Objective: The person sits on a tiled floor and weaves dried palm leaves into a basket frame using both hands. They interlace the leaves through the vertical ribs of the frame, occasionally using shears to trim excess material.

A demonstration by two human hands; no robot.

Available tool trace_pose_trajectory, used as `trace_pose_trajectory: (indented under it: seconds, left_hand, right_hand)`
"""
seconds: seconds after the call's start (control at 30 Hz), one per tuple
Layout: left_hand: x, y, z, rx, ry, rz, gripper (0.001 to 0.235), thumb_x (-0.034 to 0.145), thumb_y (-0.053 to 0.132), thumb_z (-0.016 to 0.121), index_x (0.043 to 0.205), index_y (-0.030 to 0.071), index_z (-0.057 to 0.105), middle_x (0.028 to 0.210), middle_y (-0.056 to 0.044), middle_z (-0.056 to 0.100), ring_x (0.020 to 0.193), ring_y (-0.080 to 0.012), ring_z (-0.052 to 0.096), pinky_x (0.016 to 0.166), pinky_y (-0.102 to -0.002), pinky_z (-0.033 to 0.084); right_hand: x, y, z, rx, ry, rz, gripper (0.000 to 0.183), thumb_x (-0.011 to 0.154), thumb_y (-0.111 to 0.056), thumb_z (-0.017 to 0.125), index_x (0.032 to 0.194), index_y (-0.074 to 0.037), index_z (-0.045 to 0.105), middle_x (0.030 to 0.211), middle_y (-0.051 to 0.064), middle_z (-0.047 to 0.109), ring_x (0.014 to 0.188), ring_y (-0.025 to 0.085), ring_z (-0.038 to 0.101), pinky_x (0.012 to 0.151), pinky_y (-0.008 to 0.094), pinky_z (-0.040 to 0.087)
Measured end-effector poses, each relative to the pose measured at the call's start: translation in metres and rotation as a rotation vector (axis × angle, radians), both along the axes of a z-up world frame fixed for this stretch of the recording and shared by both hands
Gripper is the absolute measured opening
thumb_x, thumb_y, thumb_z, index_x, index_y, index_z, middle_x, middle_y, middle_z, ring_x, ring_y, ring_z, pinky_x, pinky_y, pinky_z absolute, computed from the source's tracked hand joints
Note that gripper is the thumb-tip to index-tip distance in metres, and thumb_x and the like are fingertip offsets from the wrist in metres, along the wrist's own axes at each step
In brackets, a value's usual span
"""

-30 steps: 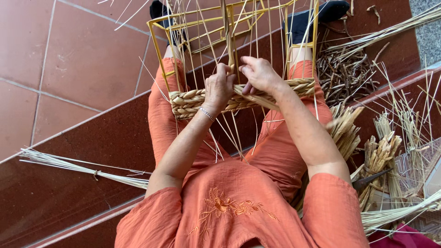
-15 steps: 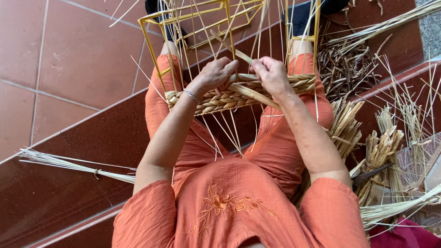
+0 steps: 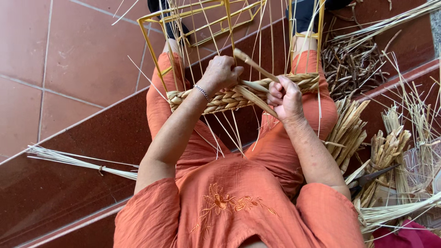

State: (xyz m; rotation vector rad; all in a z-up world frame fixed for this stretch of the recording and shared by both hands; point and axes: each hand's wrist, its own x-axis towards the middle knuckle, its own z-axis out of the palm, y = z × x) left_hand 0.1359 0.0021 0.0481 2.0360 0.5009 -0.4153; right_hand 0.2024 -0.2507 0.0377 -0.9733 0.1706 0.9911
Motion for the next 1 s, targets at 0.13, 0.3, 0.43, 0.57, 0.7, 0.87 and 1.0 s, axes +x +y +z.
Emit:
trace_pose_trajectory:
  seconds: [0.13,0.3,0.43,0.57,0.7,0.87,1.0]
  left_hand:
    - [-0.001,-0.001,-0.006,0.098,-0.069,0.032,0.033,0.095,0.029,0.067,0.081,-0.001,0.069,0.068,-0.018,0.073,0.059,-0.0267,0.073,0.061,-0.038,0.061]
    - [-0.012,-0.010,-0.009,0.174,-0.259,0.192,0.035,0.092,0.030,0.072,0.104,0.000,0.058,0.084,-0.019,0.074,0.073,-0.0329,0.072,0.069,-0.045,0.058]
    - [-0.016,-0.026,-0.009,0.291,-0.361,0.160,0.025,0.098,0.025,0.067,0.104,0.001,0.062,0.085,-0.017,0.073,0.068,-0.0324,0.072,0.060,-0.046,0.056]
    - [0.001,-0.039,-0.015,0.301,-0.129,-0.046,0.019,0.100,0.026,0.069,0.092,0.008,0.069,0.076,-0.014,0.073,0.067,-0.0303,0.071,0.063,-0.044,0.056]
    - [0.006,-0.033,-0.020,0.172,-0.247,0.031,0.012,0.089,0.020,0.075,0.089,0.008,0.070,0.075,-0.009,0.075,0.067,-0.0231,0.074,0.066,-0.039,0.059]
    - [-0.012,-0.025,-0.016,0.130,-0.438,-0.062,0.020,0.085,0.019,0.081,0.091,0.005,0.068,0.092,-0.012,0.070,0.077,-0.0245,0.071,0.070,-0.039,0.060]
    - [-0.020,-0.033,-0.013,0.241,-0.447,-0.217,0.036,0.074,0.020,0.089,0.091,0.002,0.063,0.092,-0.012,0.060,0.082,-0.0289,0.063,0.073,-0.044,0.055]
  right_hand:
    - [0.002,-0.002,-0.001,0.071,0.030,-0.050,0.036,0.111,-0.038,0.048,0.085,-0.013,0.049,0.065,-0.001,0.038,0.048,0.010,0.028,0.048,0.028,0.027]
    - [0.020,-0.023,0.028,0.057,-0.111,-0.208,0.031,0.112,-0.039,0.059,0.110,-0.008,0.064,0.086,0.008,0.064,0.066,0.013,0.057,0.060,0.027,0.048]
    - [0.020,-0.041,0.051,-0.269,-0.429,-0.025,0.031,0.098,-0.034,0.071,0.119,-0.012,0.065,0.104,0.006,0.075,0.080,0.014,0.070,0.071,0.029,0.061]
    - [-0.014,-0.033,0.061,-0.656,-0.910,0.479,0.031,0.095,-0.028,0.071,0.118,-0.007,0.068,0.097,0.006,0.075,0.081,0.017,0.073,0.070,0.031,0.062]
    - [-0.033,-0.021,0.074,-0.772,-1.442,0.528,0.020,0.096,-0.016,0.072,0.110,-0.002,0.070,0.098,0.014,0.075,0.085,0.028,0.074,0.073,0.037,0.058]
    - [-0.031,-0.012,0.088,-0.797,-1.339,0.669,0.018,0.091,-0.017,0.076,0.103,-0.004,0.072,0.091,0.013,0.074,0.081,0.029,0.073,0.073,0.040,0.057]
    - [-0.034,-0.006,0.088,-0.818,-1.520,0.684,0.021,0.089,-0.020,0.078,0.101,-0.004,0.072,0.091,0.012,0.071,0.079,0.030,0.072,0.071,0.041,0.057]
